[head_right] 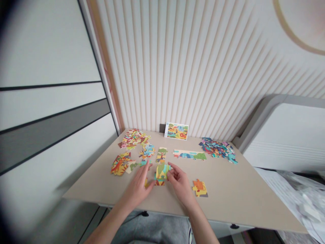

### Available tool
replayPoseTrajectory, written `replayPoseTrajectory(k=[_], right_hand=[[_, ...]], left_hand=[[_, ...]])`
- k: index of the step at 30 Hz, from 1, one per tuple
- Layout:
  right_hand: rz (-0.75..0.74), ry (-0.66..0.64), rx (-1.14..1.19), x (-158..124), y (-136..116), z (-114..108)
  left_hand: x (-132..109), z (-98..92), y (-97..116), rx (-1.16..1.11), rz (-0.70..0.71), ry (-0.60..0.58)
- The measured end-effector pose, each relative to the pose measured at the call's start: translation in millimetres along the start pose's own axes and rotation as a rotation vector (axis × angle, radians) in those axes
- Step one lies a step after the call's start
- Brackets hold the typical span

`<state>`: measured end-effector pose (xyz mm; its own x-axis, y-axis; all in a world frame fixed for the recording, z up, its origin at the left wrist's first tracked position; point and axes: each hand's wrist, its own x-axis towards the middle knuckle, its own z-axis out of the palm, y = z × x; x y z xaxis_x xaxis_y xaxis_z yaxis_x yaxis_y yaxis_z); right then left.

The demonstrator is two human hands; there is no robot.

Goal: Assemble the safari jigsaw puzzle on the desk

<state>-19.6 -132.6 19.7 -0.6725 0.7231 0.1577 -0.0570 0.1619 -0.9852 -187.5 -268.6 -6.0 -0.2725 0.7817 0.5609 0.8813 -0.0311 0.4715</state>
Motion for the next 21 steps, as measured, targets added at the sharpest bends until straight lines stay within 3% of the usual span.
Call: replayPoseTrajectory(k=[7, 13, 17, 21], right_hand=[[0.007, 0.117, -0.166, -1, 16, -27], [-0.021, -0.137, -0.415, 15, 9, -55], [-0.072, -0.241, -0.506, 23, 2, -50], [-0.099, -0.216, -0.533, 24, 7, -38]], left_hand=[[1, -6.7, 9, 0.121, 0.064, -0.112], [3, -7.4, 10, 0.122, 0.058, -0.184], [3, -7.1, 9, 0.100, 0.053, -0.210], [4, -8.2, 11, 0.095, 0.064, -0.197]])
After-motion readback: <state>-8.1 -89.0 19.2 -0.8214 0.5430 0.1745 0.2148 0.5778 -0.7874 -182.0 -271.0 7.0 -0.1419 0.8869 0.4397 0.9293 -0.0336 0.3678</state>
